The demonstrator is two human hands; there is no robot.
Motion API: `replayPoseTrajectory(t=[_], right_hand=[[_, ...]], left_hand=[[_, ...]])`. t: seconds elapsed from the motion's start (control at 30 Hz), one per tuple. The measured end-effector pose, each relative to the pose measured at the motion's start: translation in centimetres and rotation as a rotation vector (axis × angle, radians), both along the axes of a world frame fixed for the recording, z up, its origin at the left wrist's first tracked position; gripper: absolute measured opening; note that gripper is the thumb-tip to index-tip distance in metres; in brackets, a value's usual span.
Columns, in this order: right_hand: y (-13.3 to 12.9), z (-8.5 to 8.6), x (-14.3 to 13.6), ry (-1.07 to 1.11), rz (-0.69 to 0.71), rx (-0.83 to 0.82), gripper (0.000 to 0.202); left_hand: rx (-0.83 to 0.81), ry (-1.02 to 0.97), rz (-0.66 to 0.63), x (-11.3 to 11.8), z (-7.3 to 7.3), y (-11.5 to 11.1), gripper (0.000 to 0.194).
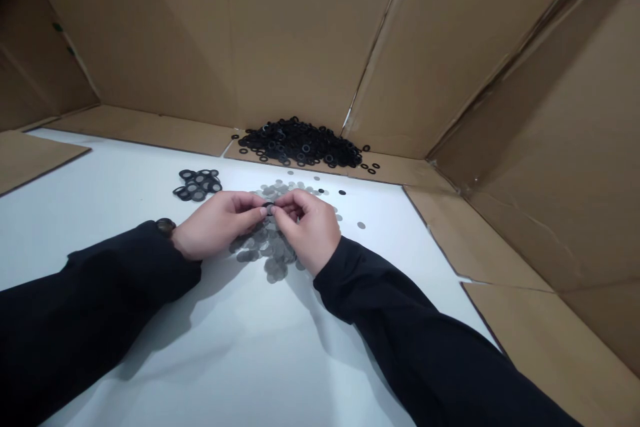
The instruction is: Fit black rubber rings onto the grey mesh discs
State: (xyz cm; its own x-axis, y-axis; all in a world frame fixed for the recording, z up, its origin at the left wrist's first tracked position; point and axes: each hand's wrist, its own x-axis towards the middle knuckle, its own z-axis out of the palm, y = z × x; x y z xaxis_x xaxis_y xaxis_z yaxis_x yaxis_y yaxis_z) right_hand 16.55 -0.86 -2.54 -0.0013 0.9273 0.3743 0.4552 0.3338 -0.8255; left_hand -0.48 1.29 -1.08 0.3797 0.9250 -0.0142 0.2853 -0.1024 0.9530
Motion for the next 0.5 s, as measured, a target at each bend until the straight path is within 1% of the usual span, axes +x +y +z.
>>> replayPoseTrajectory(t=[0.1, 0.27, 0.4, 0.5], right_hand=[[0.13, -0.19, -0.01, 0.034, 0.017, -0.017, 0.012], [0.7, -0.42, 0.21, 0.26, 0.145, -0.207, 0.027], [0.62, -0.02, -0.09, 0.304, 0.145, -0.267, 0.027], [0.4, 0.39, -0.4, 0.34, 0.152, -0.323, 0.027]], left_hand=[[0.002, -0.001, -0.022, -0.03, 0.07, -0.07, 0.022], [0.032, 0.0, -0.034, -0.07, 0.05, -0.05, 0.019], [0.042, -0.046, -0.014, -0.06, 0.18, -0.07, 0.013], [0.035, -0.065, -0.032, 0.01, 0.46, -0.25, 0.009]])
